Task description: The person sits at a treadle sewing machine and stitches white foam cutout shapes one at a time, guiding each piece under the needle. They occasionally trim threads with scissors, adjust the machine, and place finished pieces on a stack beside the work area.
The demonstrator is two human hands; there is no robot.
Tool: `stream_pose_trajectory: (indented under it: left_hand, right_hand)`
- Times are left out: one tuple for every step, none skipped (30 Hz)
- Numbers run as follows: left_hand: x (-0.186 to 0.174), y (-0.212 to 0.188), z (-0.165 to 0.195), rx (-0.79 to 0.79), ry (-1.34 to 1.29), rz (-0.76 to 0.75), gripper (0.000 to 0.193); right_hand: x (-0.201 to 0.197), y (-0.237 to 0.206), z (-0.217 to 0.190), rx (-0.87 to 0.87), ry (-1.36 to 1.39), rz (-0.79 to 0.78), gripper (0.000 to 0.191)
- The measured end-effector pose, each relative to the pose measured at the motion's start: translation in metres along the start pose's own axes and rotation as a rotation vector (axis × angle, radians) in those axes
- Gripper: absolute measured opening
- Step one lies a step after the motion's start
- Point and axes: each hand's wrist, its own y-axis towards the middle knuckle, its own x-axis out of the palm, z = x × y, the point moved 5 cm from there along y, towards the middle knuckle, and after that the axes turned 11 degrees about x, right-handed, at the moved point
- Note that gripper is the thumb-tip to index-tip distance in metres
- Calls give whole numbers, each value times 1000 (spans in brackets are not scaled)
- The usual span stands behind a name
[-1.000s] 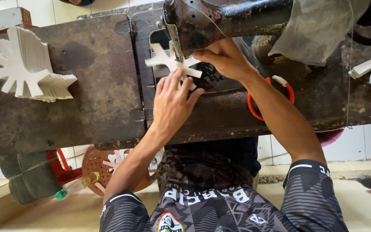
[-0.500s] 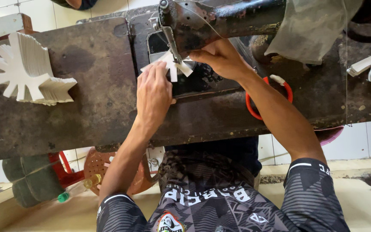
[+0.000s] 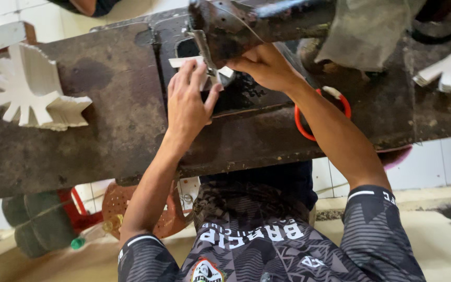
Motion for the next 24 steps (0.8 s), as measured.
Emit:
stream_pose_trajectory:
  left_hand:
    - [2, 0, -1, -10, -10, 3, 53]
    - [3, 0, -3, -23, -18, 7, 53]
    - [3, -1, -4, -36, -28, 1, 53]
    - [3, -1, -3, -19, -6, 12, 52]
    - [2, -1, -3, 6, 10, 21, 51]
    - [2, 0, -1, 34, 22, 33, 50]
    - [0, 0, 0, 38, 59, 43, 50]
    - [-2, -1, 2, 47, 92, 48, 49]
    - [-4, -3, 5, 59, 123, 55, 49]
    - [-6, -4, 11, 107, 124, 75, 47]
    - [-8, -8, 17, 156, 120, 94, 45]
    - [-9, -12, 27, 207, 111, 108, 43]
    - [-3, -14, 36, 246, 48, 85, 41]
    - [2, -17, 45, 280, -11, 62, 38]
    - [6, -21, 52, 308, -65, 33, 35]
    - [13, -22, 58, 338, -142, -34, 35]
    - [19, -22, 62, 367, -213, -101, 36]
    - [24, -23, 65, 395, -279, -166, 36]
    - [24, -23, 65, 413, -297, -156, 36]
    - [22, -24, 64, 428, -312, -148, 35]
    - [21, -25, 63, 441, -326, -142, 35]
    - [20, -25, 62, 431, -345, -155, 35]
    - [19, -26, 61, 416, -360, -167, 36]
    - [18, -28, 61, 400, -375, -179, 37]
  right_hand:
    - [-4, -1, -3, 24, -202, 17, 46]
    - [-9, -2, -8, 48, -403, 30, 42]
    - [-11, -7, -13, 80, -599, 42, 39]
    - [-12, -16, -27, -55, -464, 79, 30]
    - [-15, -29, -41, -185, -331, 125, 25]
    - [-20, -43, -55, -314, -202, 177, 28]
    - [-18, -58, -61, -300, -199, 176, 28]
    - [-11, -78, -65, -281, -194, 181, 29]
    - [-2, -99, -68, -261, -190, 189, 31]
    - [10, -115, -66, -137, -118, 166, 34]
    - [23, -130, -63, -12, -41, 146, 37]
    - [35, -146, -64, -1, -57, 210, 40]
    - [45, -156, -64, 5, -78, 274, 43]
    - [52, -165, -66, -31, -124, 374, 46]
    - [62, -173, -67, -65, -167, 465, 48]
    - [68, -178, -68, -104, -213, 554, 51]
    - [73, -180, -66, -103, -218, 581, 52]
    - [77, -181, -63, -107, -224, 606, 52]
    - [79, -181, -61, -116, -233, 628, 53]
    - [82, -180, -59, -113, -267, 655, 52]
    - [85, -179, -58, -108, -301, 680, 50]
    - [87, -178, -57, -110, -336, 701, 49]
    - [89, -178, -56, -112, -374, 716, 46]
    - [92, -178, -56, -114, -410, 729, 44]
